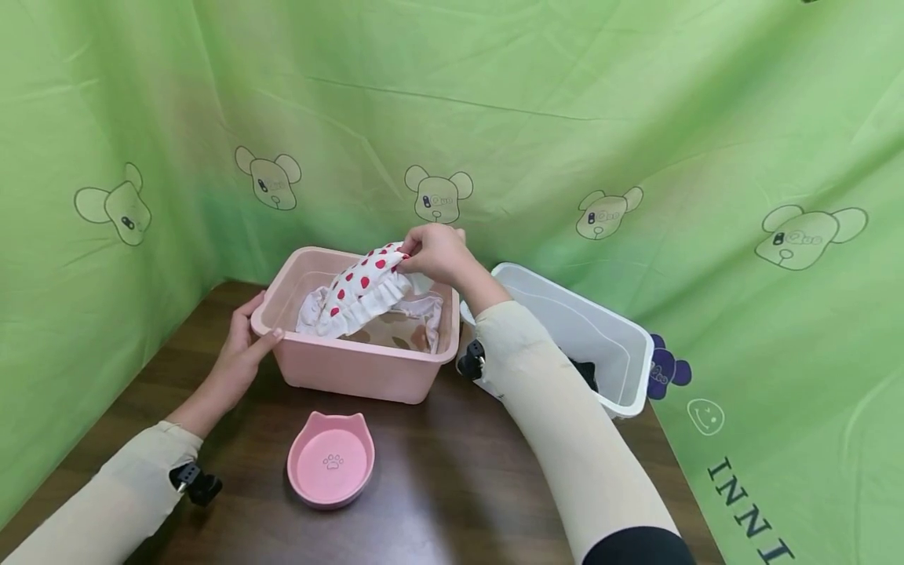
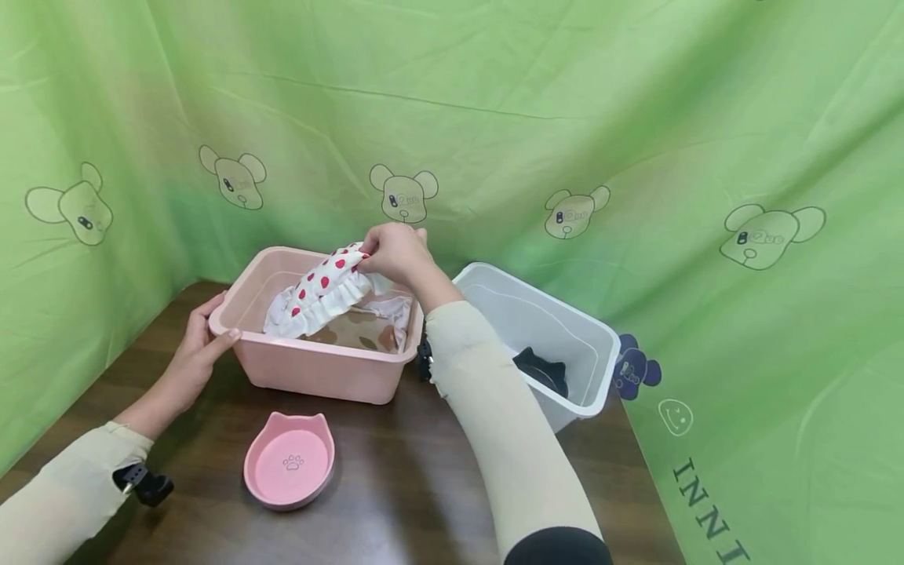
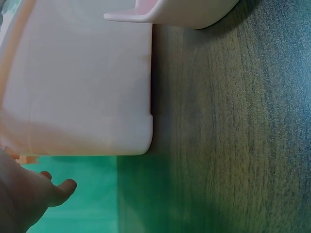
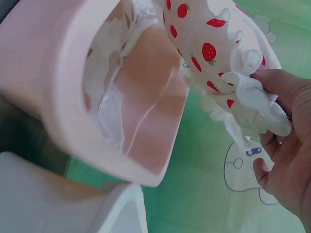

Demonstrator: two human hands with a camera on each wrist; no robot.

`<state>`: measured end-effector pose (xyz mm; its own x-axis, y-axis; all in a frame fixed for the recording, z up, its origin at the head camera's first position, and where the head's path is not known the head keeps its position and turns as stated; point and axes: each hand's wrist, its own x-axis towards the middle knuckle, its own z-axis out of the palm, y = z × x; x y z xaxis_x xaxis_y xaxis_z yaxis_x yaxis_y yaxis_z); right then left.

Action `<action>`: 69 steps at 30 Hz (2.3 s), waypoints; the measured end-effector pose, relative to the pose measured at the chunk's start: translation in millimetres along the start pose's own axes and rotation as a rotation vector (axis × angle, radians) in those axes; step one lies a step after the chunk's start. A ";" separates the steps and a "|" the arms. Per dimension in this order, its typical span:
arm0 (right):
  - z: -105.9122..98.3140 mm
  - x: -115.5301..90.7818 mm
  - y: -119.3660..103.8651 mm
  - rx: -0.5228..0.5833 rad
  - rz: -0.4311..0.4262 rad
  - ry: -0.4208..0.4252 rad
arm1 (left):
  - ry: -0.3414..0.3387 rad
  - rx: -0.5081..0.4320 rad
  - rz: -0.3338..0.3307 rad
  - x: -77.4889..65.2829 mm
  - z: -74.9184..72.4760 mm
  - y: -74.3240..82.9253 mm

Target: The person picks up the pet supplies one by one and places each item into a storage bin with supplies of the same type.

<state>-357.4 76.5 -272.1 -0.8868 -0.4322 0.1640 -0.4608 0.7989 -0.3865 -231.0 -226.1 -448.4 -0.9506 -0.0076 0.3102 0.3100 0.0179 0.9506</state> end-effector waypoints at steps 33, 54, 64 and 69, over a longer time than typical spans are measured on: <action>35.6 -4.2 7.9 0.304 0.130 -0.314 | 0.022 0.027 -0.025 3.0 -4.2 1.0; 40.4 -28.7 18.9 0.207 0.036 -0.289 | 0.053 0.022 -0.019 1.0 -4.7 2.5; 41.9 -48.3 29.6 0.252 0.000 -0.216 | 0.050 0.013 -0.018 1.0 -3.6 -2.1; 39.1 -67.9 30.5 0.250 -0.032 -0.130 | 0.045 0.007 -0.002 1.8 -3.5 -3.4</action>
<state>-309.8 113.8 -330.5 -0.8525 -0.5183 0.0681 -0.4510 0.6633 -0.5972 -233.8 -229.7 -451.0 -0.9497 -0.0530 0.3086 0.3077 0.0250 0.9512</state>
